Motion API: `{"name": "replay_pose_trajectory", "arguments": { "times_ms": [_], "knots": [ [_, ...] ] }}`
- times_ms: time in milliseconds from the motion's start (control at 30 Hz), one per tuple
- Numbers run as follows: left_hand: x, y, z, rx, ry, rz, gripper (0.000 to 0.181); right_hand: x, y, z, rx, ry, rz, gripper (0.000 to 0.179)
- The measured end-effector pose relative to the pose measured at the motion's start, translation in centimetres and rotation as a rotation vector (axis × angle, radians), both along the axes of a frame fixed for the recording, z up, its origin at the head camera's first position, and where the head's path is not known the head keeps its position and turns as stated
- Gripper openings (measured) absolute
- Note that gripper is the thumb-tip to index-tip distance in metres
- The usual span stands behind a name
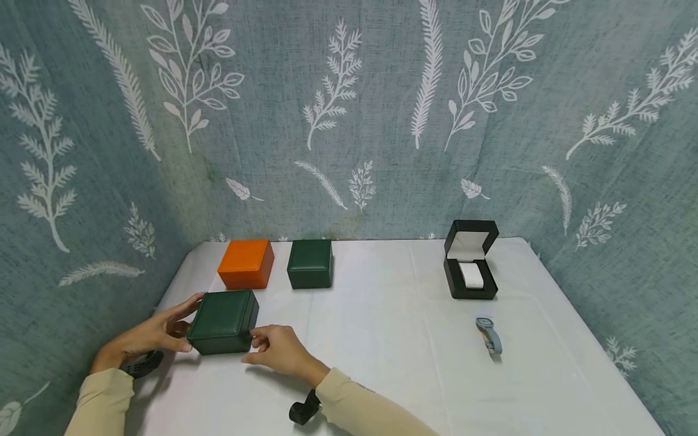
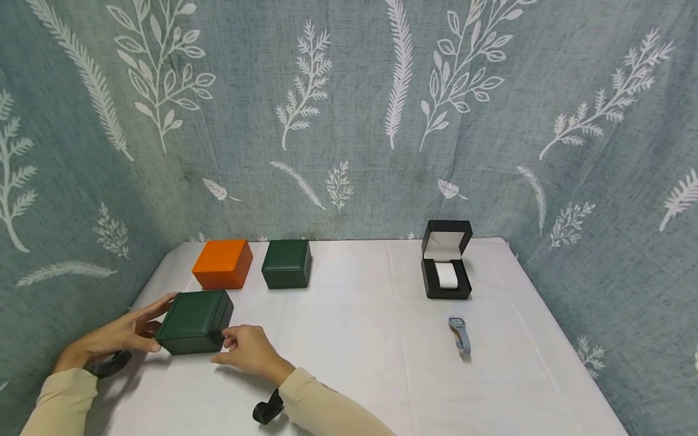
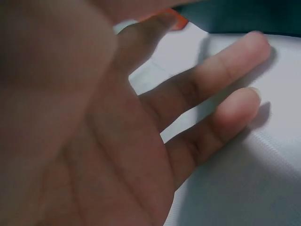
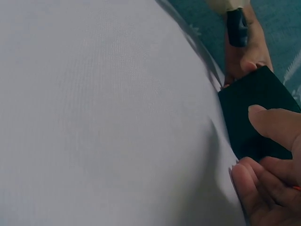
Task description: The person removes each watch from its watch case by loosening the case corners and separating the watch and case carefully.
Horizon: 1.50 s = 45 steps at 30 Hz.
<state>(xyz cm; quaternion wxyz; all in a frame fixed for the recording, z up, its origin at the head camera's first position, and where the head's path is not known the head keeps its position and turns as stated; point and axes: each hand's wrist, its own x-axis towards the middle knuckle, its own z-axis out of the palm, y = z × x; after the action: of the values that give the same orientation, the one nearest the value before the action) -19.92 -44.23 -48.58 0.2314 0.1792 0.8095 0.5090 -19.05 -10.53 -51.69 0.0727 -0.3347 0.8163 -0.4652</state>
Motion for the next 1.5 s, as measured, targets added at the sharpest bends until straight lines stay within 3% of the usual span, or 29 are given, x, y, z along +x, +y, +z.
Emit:
{"name": "replay_pose_trajectory", "arguments": {
  "times_ms": [167,500,767,900,1500],
  "knots": [
    [0.0,0.4,-0.2,0.016,-0.019,-0.006,0.111,0.2,-0.3,-0.4,-0.04,-0.026,-0.068,0.043],
    [0.5,0.7,-0.5,0.001,0.019,0.004,0.11,0.3,-1.0,-0.8,-0.138,-0.055,-0.213,0.048],
    [0.7,1.2,-0.6,0.039,0.061,0.013,0.108,0.2,-0.6,-1.1,-0.154,0.063,-0.194,0.044],
    [0.9,1.6,-0.3,0.024,0.074,0.049,0.109,0.1,-0.3,-1.2,-0.166,0.082,-0.171,0.043],
    [1.7,4.7,1.8,-0.033,0.14,0.122,0.105,-0.9,3.3,0.7,-0.193,-0.034,-0.079,0.044]
  ]
}}
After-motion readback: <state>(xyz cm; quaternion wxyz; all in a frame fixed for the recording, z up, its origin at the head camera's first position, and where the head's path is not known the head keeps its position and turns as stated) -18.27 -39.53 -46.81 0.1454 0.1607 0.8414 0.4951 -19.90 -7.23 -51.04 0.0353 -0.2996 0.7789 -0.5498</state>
